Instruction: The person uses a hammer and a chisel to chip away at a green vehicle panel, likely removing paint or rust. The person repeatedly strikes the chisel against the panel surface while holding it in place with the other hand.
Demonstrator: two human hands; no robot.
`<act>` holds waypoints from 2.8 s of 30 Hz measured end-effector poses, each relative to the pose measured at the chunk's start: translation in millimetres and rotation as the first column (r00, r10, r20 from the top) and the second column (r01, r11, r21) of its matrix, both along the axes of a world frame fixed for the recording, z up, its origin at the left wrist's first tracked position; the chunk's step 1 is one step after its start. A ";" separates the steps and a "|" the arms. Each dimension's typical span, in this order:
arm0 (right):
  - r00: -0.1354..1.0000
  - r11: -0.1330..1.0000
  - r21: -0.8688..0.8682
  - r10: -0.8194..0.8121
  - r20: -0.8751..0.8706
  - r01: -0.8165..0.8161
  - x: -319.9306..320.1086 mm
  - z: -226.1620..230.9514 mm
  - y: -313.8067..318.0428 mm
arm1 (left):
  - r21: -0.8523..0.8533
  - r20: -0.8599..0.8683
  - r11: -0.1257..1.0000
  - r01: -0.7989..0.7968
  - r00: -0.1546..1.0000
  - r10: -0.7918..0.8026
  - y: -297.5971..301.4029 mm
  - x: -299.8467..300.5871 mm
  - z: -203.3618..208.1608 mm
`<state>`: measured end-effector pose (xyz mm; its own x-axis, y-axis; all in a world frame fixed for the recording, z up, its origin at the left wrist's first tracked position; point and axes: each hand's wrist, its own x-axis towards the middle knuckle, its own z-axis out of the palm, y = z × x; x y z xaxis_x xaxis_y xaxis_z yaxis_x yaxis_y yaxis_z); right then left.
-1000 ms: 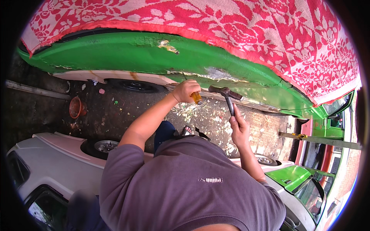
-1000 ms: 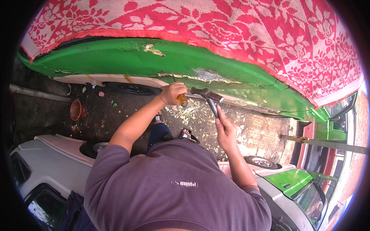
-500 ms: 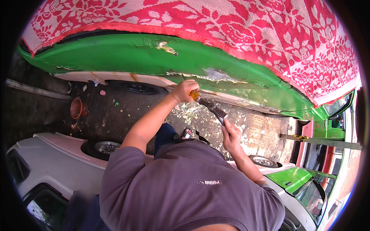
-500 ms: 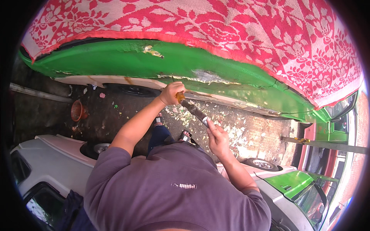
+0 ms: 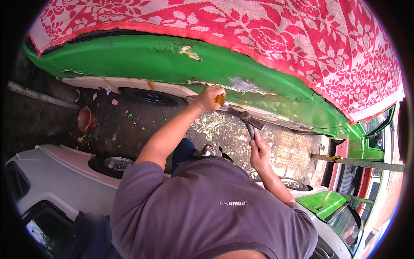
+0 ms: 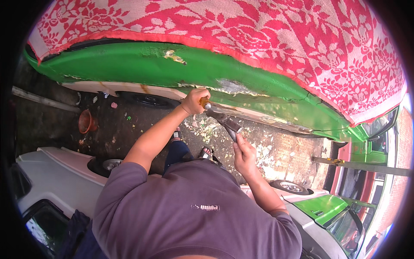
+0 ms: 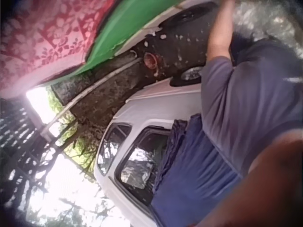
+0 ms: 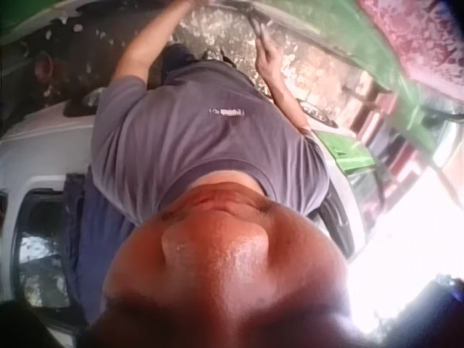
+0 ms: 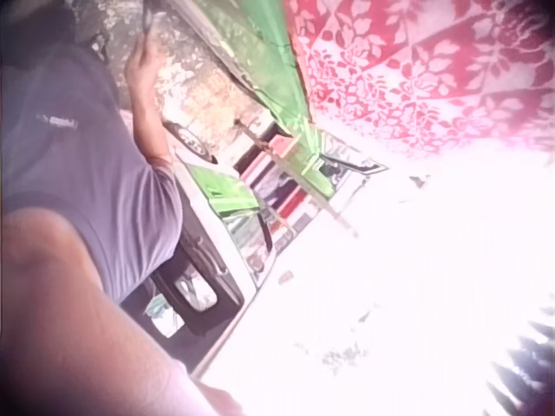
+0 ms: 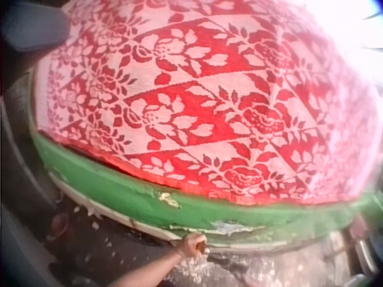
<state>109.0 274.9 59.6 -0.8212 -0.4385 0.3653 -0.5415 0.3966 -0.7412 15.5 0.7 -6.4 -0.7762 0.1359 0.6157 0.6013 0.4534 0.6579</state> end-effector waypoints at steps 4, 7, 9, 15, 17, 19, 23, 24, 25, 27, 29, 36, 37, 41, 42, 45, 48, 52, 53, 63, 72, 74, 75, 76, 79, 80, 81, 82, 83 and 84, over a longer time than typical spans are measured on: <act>0.997 0.998 0.027 -0.052 0.048 0.051 -0.6 4.3 1.0 | -0.005 -0.045 1.000 0.019 0.999 -0.019 1.6 -4.4 -7.4; 0.993 0.997 0.005 -0.083 0.086 0.083 0.2 4.6 7.9 | 0.045 -0.033 0.999 0.003 0.999 -0.002 4.7 2.3 -7.4; 0.988 0.996 0.042 -0.088 0.129 0.083 -4.2 5.0 3.8 | 0.024 -0.007 1.000 -0.014 1.000 0.014 2.6 -0.4 0.4; 0.950 0.969 -0.172 -0.124 0.287 0.178 -9.9 2.6 -3.3 | 0.053 0.079 0.995 -0.085 0.994 0.081 1.6 -9.8 0.2; 0.960 0.990 0.002 -0.137 0.245 0.141 -14.2 4.2 -7.7 | 0.053 0.060 0.995 -0.080 0.995 0.077 4.7 -8.4 -4.5; 0.947 0.984 0.053 -0.177 0.269 0.169 -21.1 -0.2 -8.1 | 0.047 0.034 0.997 -0.053 0.998 0.051 2.7 -9.8 1.1; 0.941 0.944 -0.232 -0.159 0.298 0.233 -16.4 -1.3 0.7 | 0.008 -0.002 0.999 -0.051 0.999 0.051 8.9 -8.3 -7.1; 0.972 0.982 0.003 -0.187 0.145 0.188 -18.8 7.3 -8.1 | -0.001 -0.001 0.999 -0.046 0.999 0.046 9.6 -9.3 -6.0; 0.958 0.981 0.078 -0.189 0.218 0.175 -21.8 14.5 -13.7 | -0.007 -0.002 0.999 -0.039 0.999 0.039 9.8 -8.7 -4.5; 0.934 0.980 0.101 -0.197 0.299 0.174 -22.3 16.2 -12.7 | -0.036 0.014 0.999 -0.033 0.999 0.033 9.1 -6.8 -4.0; 0.930 0.967 -0.126 -0.173 0.326 0.223 -22.2 11.3 -7.8 | 0.002 -0.009 0.998 -0.060 0.998 0.060 7.6 -14.7 -3.0; 0.932 0.973 -0.056 -0.195 0.306 0.222 -25.1 17.3 -12.2 | 0.065 0.013 0.994 -0.090 0.996 0.089 9.6 -16.6 -7.4; 0.926 0.959 -0.146 -0.184 0.331 0.243 -22.9 11.3 -10.7 | 0.065 0.024 0.993 -0.094 0.995 0.092 9.3 -16.5 -7.2; 0.936 0.983 0.083 -0.181 0.301 0.163 -27.5 30.3 -29.8 | 0.057 0.022 0.993 -0.102 0.995 0.101 6.9 -15.9 -6.4; 0.948 0.982 0.039 -0.191 0.257 0.187 -32.7 21.6 -22.6 | 0.064 0.041 0.993 -0.097 0.995 0.094 3.5 -23.5 -0.9; 0.949 0.972 -0.056 -0.211 0.233 0.230 -27.3 21.3 -21.4 | 0.069 0.110 0.994 -0.081 0.991 0.074 10.6 -15.5 -0.3; 0.938 0.979 0.130 -0.187 0.292 0.155 -36.3 30.9 -33.4 | -0.067 0.119 0.995 -0.070 0.990 0.078 9.5 -12.6 -0.1; 0.907 0.931 -0.238 -0.171 0.384 0.276 -24.2 16.3 -22.8 | 0.072 0.027 0.995 -0.065 0.998 0.063 11.5 -12.7 -4.5; 0.947 0.967 -0.123 -0.186 0.260 0.224 -27.6 16.7 -24.2 | 0.051 0.042 0.996 -0.073 0.997 0.071 8.4 -14.4 -4.2; 0.878 0.933 -0.260 -0.104 0.467 0.249 -27.5 15.1 -7.9 | -0.061 -0.023 0.997 -0.041 0.999 0.040 19.7 -1.9 -20.5; 0.812 0.884 -0.321 -0.104 0.574 0.340 -29.0 17.0 13.8 | -0.137 -0.149 0.976 0.168 0.971 -0.188 26.9 22.4 -20.9; 0.818 0.885 -0.324 -0.102 0.567 0.335 -27.1 17.3 16.5 | -0.115 -0.150 0.987 0.110 0.980 -0.127 19.1 18.2 -17.2; 0.825 0.889 -0.319 -0.105 0.556 0.328 -25.8 18.4 16.2 | -0.119 -0.148 0.989 0.090 0.983 -0.108 13.6 17.1 -11.9; 0.826 0.887 -0.328 -0.097 0.556 0.324 -25.2 15.9 18.7 | -0.130 -0.147 0.988 0.089 0.983 -0.108 8.9 15.5 -11.0; 0.814 0.879 -0.345 -0.078 0.576 0.328 -23.2 9.2 23.5 | -0.150 -0.138 0.985 0.082 0.985 -0.103 -3.2 13.8 -6.9; 0.807 0.879 -0.347 -0.069 0.586 0.327 -22.7 9.4 24.0 | -0.147 -0.113 0.985 0.087 0.988 -0.104 -5.5 13.2 -5.2; 0.800 0.879 -0.349 -0.059 0.597 0.325 -21.8 9.5 24.5 | -0.143 -0.087 0.985 0.092 0.991 -0.105 -7.3 13.4 -3.4; 0.793 0.879 -0.350 -0.049 0.607 0.323 -21.1 9.7 24.8 | -0.139 -0.061 0.986 0.096 0.993 -0.105 -9.0 13.1 -2.4; 0.788 0.877 -0.356 -0.042 0.615 0.324 -20.6 10.3 24.0 | -0.119 -0.067 0.988 0.099 0.992 -0.108 -10.7 12.1 -3.1; 0.784 0.875 -0.359 -0.036 0.620 0.324 -21.1 11.6 23.0 | -0.106 -0.054 0.990 0.088 0.994 -0.094 -12.4 12.1 -2.2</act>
